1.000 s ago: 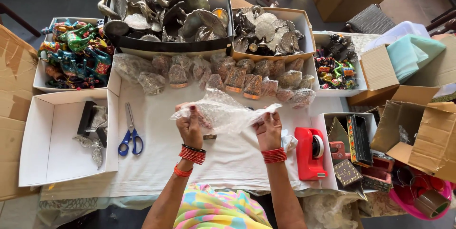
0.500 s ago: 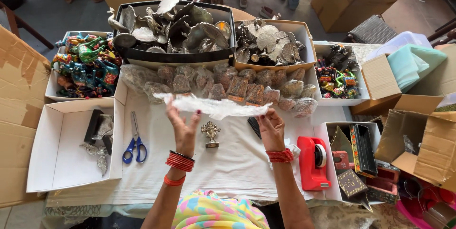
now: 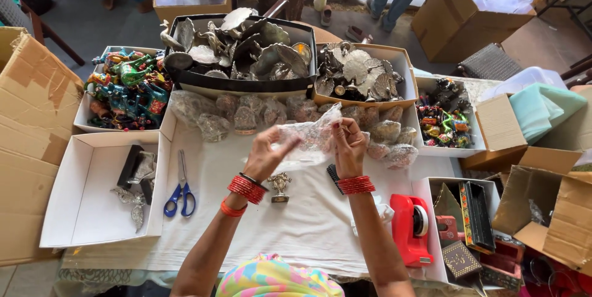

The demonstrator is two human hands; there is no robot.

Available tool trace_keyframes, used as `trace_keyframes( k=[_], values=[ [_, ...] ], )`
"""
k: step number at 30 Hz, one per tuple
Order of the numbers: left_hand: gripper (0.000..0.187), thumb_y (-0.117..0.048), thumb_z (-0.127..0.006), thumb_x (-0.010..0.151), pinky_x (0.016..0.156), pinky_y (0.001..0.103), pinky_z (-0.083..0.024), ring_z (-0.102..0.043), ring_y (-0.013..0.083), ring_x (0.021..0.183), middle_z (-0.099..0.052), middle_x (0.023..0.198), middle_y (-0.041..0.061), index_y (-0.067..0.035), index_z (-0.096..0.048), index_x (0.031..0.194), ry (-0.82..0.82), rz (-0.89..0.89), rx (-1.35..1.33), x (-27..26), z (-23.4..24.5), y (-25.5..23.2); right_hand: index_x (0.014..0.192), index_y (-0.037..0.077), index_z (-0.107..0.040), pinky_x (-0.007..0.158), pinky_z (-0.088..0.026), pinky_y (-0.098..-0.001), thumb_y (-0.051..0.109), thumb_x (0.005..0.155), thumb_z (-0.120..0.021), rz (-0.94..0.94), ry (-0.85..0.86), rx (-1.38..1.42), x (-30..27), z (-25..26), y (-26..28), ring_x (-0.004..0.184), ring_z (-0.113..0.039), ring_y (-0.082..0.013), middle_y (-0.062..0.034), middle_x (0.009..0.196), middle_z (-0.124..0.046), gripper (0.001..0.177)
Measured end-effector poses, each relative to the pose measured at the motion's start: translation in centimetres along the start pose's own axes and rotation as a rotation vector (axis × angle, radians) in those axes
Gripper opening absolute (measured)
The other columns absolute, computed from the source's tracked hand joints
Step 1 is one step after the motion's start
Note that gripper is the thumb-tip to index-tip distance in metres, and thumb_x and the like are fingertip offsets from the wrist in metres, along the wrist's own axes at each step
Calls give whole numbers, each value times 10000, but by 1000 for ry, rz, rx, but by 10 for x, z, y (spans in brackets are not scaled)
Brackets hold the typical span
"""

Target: The person wipes a small silver figurine with a white cloth, then wraps it in bubble wrap. The workspace is a table covered with boxes of various decorative items, including silverware and colorful ornaments.

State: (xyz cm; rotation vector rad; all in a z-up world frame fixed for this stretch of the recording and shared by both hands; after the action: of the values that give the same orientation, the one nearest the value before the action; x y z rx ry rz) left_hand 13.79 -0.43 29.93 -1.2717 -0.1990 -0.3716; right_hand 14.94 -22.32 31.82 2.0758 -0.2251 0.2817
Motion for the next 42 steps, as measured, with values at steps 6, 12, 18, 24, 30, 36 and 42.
trace_keyframes(
  k=[6,12,18,24,30,36,42],
  values=[
    [217,-281,-564,1020,400,258,-430,-556,76,440,-603,593,8,-66,-587,1035,-236,158,-82,8,26,-86,1051,63,-658,460,-309,-171,202,1055,-656,32,-66,-317,4,-6,-3,552,-426,14,2,803,-687,139],
    [213,-261,-583,1065,513,325,-425,-535,135,546,-603,641,55,-71,-590,968,-347,129,-11,11,42,-64,1044,98,-573,395,-307,-190,235,1062,-615,39,-117,-187,3,-14,-9,474,-400,11,-16,782,-702,145],
    [211,-218,-603,1077,1171,494,-345,-455,350,1379,-543,1333,209,-60,-488,1157,-597,-322,247,2,64,-120,1008,95,-604,325,-318,-200,211,1016,-606,15,-116,-262,-5,-23,-3,407,-399,-2,-28,765,-724,116],
    [439,-288,-771,907,1084,524,-341,-552,363,1251,-657,1228,205,-53,-641,1254,-148,-319,432,8,37,-160,1076,60,-614,449,-394,-172,110,1002,-660,42,1,-311,-18,-33,16,566,-507,14,15,912,-681,100],
    [221,-227,-763,909,863,377,-506,-701,228,934,-736,991,73,-65,-733,1056,-20,-159,178,7,27,-141,1120,45,-616,665,-451,-183,85,1044,-663,78,114,-242,-25,-24,13,812,-553,-17,24,960,-631,97],
    [149,-115,-724,910,759,345,-557,-706,222,901,-690,961,89,-33,-707,1034,-84,-95,133,2,27,-141,1141,60,-638,600,-464,-196,135,1027,-660,27,181,-148,-28,-39,15,718,-550,-32,9,881,-646,138],
    [127,-140,-720,952,640,297,-531,-638,162,723,-630,854,61,-22,-704,999,-128,-113,83,-2,29,-146,1093,51,-647,457,-421,-184,158,1010,-676,-54,173,-199,-29,-16,-15,555,-491,-25,-5,778,-642,139]
  ],
)
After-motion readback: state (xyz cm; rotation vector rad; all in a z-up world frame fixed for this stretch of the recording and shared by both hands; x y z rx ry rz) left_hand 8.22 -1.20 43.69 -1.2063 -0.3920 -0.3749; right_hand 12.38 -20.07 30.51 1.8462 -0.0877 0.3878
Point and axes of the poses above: each hand's wrist, its own x-axis towards the middle knuckle, its own z-axis out of the back of the hand, y = z × x, the point moved 6 cm from there along x, towards the middle knuckle
